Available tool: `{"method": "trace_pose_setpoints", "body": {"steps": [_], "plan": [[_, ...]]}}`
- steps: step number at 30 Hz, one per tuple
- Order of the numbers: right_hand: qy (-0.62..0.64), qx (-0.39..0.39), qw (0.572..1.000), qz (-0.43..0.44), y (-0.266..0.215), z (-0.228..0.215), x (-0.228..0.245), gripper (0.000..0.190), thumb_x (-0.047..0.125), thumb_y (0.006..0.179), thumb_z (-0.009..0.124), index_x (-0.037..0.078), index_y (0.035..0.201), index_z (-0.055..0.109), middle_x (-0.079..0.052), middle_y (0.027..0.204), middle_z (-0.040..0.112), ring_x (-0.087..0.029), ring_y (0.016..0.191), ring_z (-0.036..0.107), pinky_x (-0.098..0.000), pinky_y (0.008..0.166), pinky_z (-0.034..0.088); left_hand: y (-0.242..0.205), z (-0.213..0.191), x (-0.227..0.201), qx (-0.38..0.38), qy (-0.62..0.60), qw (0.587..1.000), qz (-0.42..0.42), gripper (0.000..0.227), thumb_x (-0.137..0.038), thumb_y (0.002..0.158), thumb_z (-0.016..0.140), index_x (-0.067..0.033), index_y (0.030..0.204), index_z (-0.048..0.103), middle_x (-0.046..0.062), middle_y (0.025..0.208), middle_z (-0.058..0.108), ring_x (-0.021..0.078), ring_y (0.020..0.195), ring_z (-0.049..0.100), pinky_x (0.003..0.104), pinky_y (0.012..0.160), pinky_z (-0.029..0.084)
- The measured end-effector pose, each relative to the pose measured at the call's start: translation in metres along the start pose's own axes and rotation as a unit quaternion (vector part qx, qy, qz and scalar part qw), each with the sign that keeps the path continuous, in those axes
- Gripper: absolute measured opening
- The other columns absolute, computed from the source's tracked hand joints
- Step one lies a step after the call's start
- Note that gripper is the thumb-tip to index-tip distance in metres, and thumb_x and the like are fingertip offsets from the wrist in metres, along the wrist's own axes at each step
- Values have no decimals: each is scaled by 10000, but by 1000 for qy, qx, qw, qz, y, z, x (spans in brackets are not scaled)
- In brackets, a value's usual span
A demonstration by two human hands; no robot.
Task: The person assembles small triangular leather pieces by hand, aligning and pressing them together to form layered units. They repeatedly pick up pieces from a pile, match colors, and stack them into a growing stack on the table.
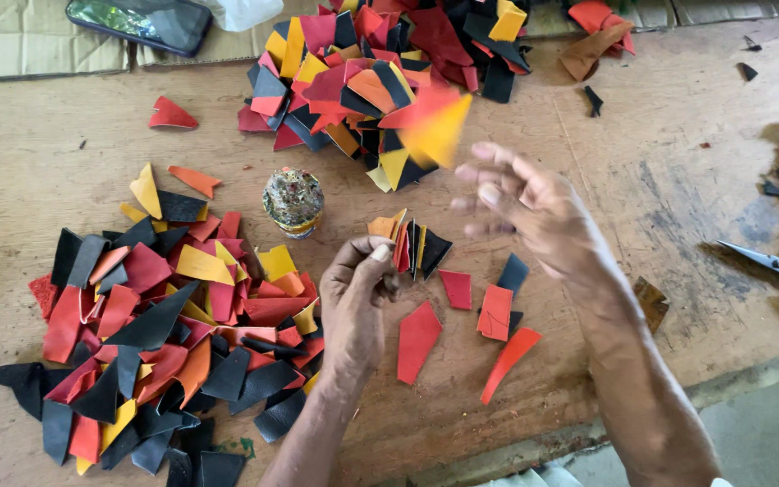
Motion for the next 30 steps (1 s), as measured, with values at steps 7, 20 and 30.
{"method": "trace_pose_setpoints", "body": {"steps": [7, 20, 30], "plan": [[-426, -63, 861, -272, 28, 62, 20, 332, 221, 909, 796, 116, 1209, 698, -120, 1310, 663, -267, 1098, 629, -409, 910, 571, -1, 3, 13, 18, 41, 998, -33, 89, -113, 976, 667, -33, 1009, 685, -13, 795, 633, 54, 637, 539, 218, 589, 443], [-331, -100, 924, -163, 44, 47, 2, 257, 185, 945, 748, 134, 1181, 662, -66, 1229, 631, -242, 1156, 645, -387, 941, 603, -6, 8, 11, 19, 104, 994, -38, 105, -120, 981, 670, -43, 1050, 682, -47, 851, 627, 26, 689, 509, 200, 602, 428], [-558, -73, 789, -247, 109, 21, -12, 467, -57, 862, 684, -9, 1321, 609, -268, 1579, 338, -458, 1417, 276, -525, 1187, 259, -8, 25, 3, 53, 236, 970, -11, 171, -152, 1005, 668, -27, 1120, 693, -39, 879, 623, 36, 757, 529, 211, 688, 488]]}}
Point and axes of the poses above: each hand's wrist, its own y-axis towards the middle knuckle, its own z-axis out of the palm, x = y × z, the point moved 6 cm from there along y, towards the middle knuckle
